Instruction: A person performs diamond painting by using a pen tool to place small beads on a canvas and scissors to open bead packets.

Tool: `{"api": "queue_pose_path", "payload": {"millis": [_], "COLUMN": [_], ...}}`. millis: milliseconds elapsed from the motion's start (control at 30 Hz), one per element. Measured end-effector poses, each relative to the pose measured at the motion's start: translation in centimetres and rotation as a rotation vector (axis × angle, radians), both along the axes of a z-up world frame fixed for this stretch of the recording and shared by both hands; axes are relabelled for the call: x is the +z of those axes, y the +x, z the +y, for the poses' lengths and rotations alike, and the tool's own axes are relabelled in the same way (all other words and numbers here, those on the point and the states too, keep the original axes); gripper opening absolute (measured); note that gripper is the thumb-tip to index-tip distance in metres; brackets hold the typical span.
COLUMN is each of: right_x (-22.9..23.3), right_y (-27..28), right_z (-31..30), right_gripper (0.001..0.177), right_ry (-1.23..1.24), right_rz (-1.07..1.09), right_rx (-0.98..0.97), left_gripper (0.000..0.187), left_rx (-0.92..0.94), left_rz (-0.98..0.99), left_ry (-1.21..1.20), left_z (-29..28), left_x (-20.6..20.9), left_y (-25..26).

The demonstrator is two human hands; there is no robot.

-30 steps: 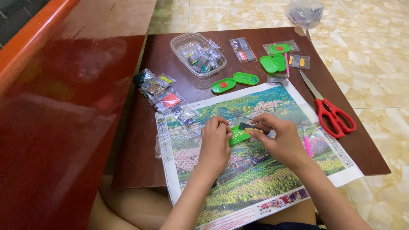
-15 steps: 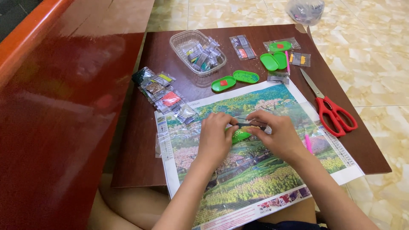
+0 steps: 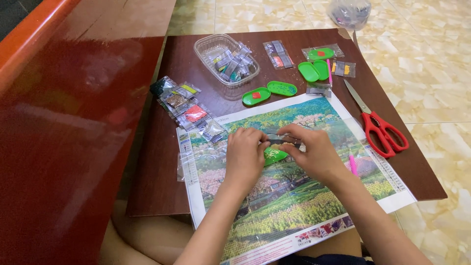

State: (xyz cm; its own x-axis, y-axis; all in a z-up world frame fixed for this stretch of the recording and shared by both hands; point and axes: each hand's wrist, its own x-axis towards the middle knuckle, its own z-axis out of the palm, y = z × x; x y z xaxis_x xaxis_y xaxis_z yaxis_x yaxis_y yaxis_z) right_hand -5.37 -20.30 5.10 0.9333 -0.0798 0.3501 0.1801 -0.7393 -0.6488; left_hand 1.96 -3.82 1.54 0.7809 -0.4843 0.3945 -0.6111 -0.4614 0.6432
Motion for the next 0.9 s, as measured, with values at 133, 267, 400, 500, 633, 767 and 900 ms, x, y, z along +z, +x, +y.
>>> {"api": "queue_pose_path", "payload": {"millis": [133, 267, 400, 500, 633, 767, 900], "right_x": [0.5, 0.5, 0.3, 0.0, -0.5, -0.4, -0.5], "right_y": [-0.3, -0.3, -0.5, -0.5, -0.4, -0.5, -0.6], "right_z": [0.2, 0.5, 0.7, 0.9, 0.9, 0.8, 0.7], "right_gripper": [0.037, 0.044, 0.057, 0.058, 0.056, 0.052, 0.048], "right_ry": [-0.013, 0.007, 0.148, 0.249, 0.285, 0.273, 0.146], "right_rz": [0.006, -0.001, 0.014, 0.026, 0.023, -0.002, -0.041], "right_rx": [0.002, 0.010, -0.012, 0.002, 0.005, 0.012, -0.005], "left_gripper": [0.006, 0.006, 0.008, 0.008, 0.007, 0.006, 0.006], "left_rx": [-0.037, -0.035, -0.022, -0.018, -0.005, -0.020, -0.037], "left_rz": [0.009, -0.005, 0.020, 0.043, 0.065, 0.050, 0.036], "left_ry": [-0.035, -0.044, -0.077, -0.093, -0.097, -0.093, -0.073], "left_z": [0.3, 0.5, 0.6, 0.4, 0.2, 0.2, 0.2], "left_x": [0.1, -0.2, -0.6, -0.6, -0.7, -0.9, -0.9], "left_y": [0.1, 0.1, 0.0, -0.3, -0.5, -0.4, -0.5]}}
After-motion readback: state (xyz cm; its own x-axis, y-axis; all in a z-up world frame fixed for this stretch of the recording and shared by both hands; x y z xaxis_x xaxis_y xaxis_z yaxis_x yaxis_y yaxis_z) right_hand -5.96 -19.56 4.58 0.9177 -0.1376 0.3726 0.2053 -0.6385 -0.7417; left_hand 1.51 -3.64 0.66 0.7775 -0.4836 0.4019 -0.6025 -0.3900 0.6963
